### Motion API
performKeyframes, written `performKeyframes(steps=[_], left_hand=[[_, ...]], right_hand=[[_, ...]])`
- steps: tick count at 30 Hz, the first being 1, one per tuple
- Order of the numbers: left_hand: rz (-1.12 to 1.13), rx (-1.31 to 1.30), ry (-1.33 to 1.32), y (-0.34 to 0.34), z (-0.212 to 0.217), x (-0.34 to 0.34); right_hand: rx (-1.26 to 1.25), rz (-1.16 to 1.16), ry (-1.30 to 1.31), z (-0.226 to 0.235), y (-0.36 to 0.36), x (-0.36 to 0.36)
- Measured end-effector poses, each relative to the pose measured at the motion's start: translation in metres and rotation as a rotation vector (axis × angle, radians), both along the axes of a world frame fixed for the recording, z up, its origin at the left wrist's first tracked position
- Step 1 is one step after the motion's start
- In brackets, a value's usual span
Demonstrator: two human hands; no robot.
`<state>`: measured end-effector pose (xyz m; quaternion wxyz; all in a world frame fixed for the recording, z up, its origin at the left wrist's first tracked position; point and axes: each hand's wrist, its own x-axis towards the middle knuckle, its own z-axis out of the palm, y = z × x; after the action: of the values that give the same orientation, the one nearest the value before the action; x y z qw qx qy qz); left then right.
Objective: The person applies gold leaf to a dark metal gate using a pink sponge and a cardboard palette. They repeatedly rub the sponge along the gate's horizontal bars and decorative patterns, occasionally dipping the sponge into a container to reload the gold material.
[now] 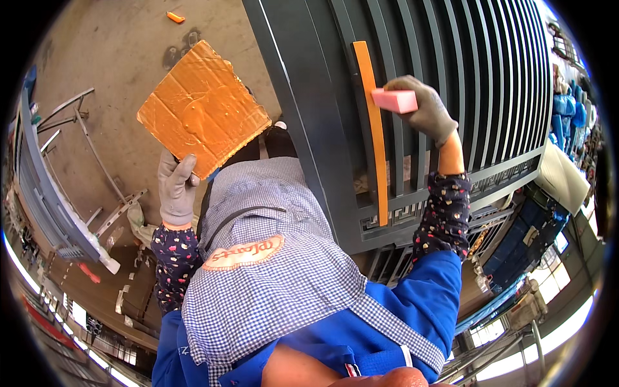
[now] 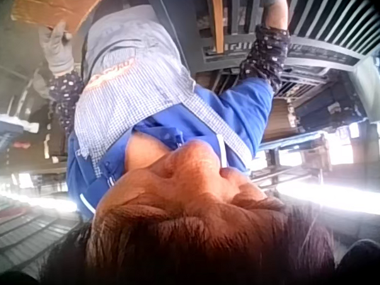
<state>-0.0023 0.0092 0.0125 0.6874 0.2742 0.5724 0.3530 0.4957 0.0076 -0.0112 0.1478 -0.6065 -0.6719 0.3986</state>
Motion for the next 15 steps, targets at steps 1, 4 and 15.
performKeyframes(steps=[1,4,15], left_hand=[[-0.01,0.0,0.006,0.001,0.001,0.001],[-0.018,-0.003,0.021,0.002,0.004,0.004],[-0.001,-0.001,0.043,0.004,0.011,0.012]], right_hand=[[-0.066,0.023,-0.019,0.003,-0.006,0.003],[-0.067,-0.03,0.022,0.012,-0.009,0.002],[0.018,0.014,-0.005,0.004,0.011,-0.005]])
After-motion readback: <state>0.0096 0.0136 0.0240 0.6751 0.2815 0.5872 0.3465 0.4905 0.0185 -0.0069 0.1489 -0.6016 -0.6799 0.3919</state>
